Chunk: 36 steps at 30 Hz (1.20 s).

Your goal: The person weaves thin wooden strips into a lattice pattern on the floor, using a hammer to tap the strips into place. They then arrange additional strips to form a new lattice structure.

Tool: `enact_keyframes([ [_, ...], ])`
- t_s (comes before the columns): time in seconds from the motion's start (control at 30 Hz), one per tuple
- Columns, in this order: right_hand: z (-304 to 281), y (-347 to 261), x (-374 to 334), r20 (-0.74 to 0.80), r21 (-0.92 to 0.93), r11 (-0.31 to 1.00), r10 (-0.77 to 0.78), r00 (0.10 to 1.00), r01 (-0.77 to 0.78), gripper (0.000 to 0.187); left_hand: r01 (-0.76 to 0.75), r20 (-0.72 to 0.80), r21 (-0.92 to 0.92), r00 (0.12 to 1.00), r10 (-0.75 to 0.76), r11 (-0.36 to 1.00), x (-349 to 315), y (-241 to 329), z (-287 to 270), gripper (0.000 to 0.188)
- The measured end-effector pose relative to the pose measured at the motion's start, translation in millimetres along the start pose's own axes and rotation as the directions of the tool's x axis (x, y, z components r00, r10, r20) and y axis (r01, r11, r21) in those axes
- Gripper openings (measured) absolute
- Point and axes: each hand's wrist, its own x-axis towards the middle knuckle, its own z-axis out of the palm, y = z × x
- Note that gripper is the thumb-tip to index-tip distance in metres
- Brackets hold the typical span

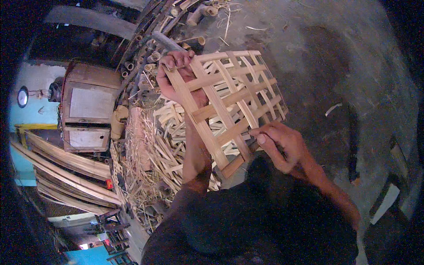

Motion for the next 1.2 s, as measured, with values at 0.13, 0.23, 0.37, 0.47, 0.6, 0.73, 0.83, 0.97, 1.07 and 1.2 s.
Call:
enact_keyframes([
  [0.13,-4,-11,3,0.024,0.033,0.999,0.034,0.999,-0.035,0.025,0.008,0.018,-0.046,1.0,-0.007,0.999,4,0,1,0.028],
  [0.23,-2,-9,4,0.032,0.048,0.999,-0.01,0.999,0.009,0.025,0.001,0.002,-0.015,1.0,-0.001,1.0,7,-4,7,0.029],
  [0.37,4,-9,1,0.01,0.016,1.0,-0.01,1.0,0.009,0.026,0.011,0.022,-0.061,1.0,-0.009,0.998,8,-10,4,0.029],
  [0.47,7,-23,2,0.012,-0.081,0.996,-0.021,1.0,0.022,0.037,-0.008,0.037,-0.024,0.999,0.008,1.0,6,-14,3,0.03],
  [0.6,18,-28,1,-0.03,-0.179,0.979,-0.1,0.995,0.093,0.044,-0.049,-0.007,-0.112,0.999,0.049,0.993,-1,-25,17,0.032],
  [0.73,24,-18,-3,-0.05,-0.202,0.976,-0.096,0.994,0.084,0.038,-0.082,-0.011,-0.105,0.997,0.082,0.991,-8,-33,36,0.034],
  [0.83,15,-3,-5,-0.067,-0.254,0.966,-0.064,0.996,0.045,0.037,-0.049,-0.04,-0.068,0.998,0.046,0.996,-12,-34,47,0.034],
  [0.97,2,26,-7,-0.155,-0.461,0.886,-0.122,0.98,0.037,0.036,0.145,-0.11,0.183,0.986,-0.126,0.972,-18,-35,48,0.038],
  [1.07,-15,62,-19,-0.099,-0.679,0.731,0.0,0.995,-0.068,0.031,0.459,-0.234,0.303,0.886,-0.401,0.835,-24,-42,32,0.048],
  [1.2,-42,113,-51,-0.071,-0.807,0.577,0.115,0.991,-0.125,0.031,0.609,-0.278,0.323,0.792,-0.543,0.724,-65,-63,14,0.055],
])
